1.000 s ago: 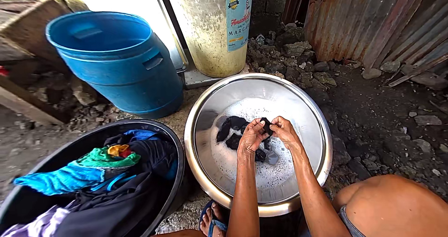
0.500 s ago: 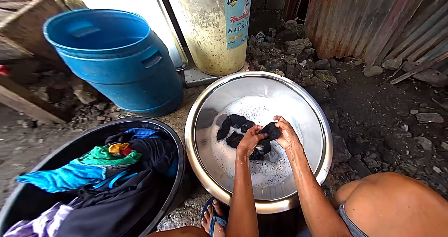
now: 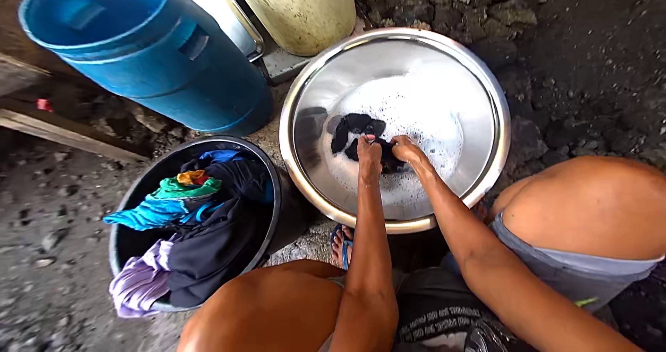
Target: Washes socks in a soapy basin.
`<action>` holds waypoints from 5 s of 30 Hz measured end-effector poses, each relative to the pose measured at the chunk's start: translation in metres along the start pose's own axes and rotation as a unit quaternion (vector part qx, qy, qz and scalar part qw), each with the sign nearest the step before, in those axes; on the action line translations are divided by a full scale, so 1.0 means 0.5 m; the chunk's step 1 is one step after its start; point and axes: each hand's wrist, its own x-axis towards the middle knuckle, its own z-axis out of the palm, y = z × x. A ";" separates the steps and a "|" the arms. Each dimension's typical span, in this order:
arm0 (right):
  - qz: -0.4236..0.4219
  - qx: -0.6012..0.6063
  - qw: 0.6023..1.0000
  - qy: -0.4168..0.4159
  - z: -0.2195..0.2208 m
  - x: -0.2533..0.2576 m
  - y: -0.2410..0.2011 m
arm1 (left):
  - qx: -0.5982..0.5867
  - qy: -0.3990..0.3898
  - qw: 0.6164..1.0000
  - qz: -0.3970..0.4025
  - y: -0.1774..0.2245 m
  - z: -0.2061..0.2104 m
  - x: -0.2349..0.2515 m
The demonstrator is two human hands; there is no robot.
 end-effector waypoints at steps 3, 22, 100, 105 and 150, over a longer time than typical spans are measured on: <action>0.041 0.050 0.998 0.026 0.015 0.005 0.008 | -0.022 -0.024 0.999 -0.004 0.007 -0.005 -0.010; -0.089 0.036 0.995 -0.037 -0.021 -0.014 -0.029 | -0.229 -0.017 0.958 -0.170 -0.049 -0.034 -0.003; -0.160 0.203 0.964 0.060 -0.031 -0.024 -0.063 | -0.331 -0.024 0.941 -0.068 -0.021 -0.025 0.005; -0.304 0.209 0.913 -0.176 0.002 -0.047 -0.082 | -0.327 0.083 0.942 0.007 -0.035 -0.030 0.020; -0.246 0.229 0.929 0.151 -0.093 -0.027 -0.051 | -0.297 -0.367 0.879 0.074 -0.006 -0.096 -0.040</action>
